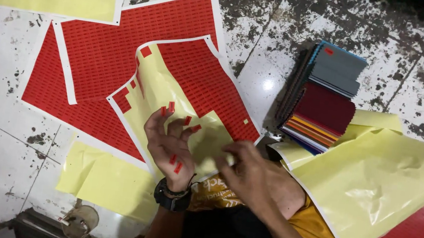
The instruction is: Applying adhesive strips to the edges of material swatches to prepare them for a sample book or display.
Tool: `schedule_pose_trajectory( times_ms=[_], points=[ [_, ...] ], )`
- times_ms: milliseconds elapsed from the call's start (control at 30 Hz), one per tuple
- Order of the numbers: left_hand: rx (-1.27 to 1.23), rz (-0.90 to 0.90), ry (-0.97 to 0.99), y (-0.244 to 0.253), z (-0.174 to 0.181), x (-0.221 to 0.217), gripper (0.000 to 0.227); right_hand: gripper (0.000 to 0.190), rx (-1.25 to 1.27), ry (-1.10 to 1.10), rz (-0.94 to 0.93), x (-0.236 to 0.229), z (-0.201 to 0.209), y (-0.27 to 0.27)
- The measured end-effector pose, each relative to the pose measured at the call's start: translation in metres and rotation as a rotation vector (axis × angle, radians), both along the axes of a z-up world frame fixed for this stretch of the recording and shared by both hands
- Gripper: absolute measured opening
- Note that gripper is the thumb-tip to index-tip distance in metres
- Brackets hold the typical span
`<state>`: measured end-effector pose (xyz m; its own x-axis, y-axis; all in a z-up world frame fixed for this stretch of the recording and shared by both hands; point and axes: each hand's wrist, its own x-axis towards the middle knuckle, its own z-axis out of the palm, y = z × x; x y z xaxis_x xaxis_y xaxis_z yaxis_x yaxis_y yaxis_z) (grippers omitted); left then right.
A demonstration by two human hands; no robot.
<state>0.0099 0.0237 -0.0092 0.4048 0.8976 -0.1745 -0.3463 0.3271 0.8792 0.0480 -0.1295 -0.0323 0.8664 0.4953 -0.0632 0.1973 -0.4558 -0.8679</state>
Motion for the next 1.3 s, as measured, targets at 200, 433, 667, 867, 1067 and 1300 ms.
schedule_pose_trajectory(
  times_ms=[200, 433, 667, 867, 1067, 1300],
  points=[
    [-0.046, -0.078, 0.051, -0.008, 0.015, 0.018, 0.046, 0.024, -0.142, -0.079, -0.014, 0.021, -0.003, -0.043],
    [-0.175, -0.458, 0.037, -0.038, 0.042, 0.074, 0.035, 0.026, 0.068, -0.091, -0.202, 0.056, 0.016, -0.054],
    [0.401, -0.959, 0.14, -0.067, 0.075, 0.133, 0.045, 0.017, 0.235, -0.196, -0.126, 0.149, 0.082, -0.11],
    [0.57, -1.087, 0.224, -0.078, 0.069, 0.161, 0.051, 0.011, 0.206, -0.207, 0.083, 0.182, 0.118, -0.119],
    [0.545, -1.122, 0.328, -0.078, 0.052, 0.177, 0.051, 0.008, 0.08, -0.171, 0.15, 0.198, 0.108, -0.116],
    [0.655, -0.997, 0.497, -0.057, 0.048, 0.213, 0.052, 0.009, -0.079, -0.308, 0.003, 0.254, 0.045, -0.118]
  ],
)
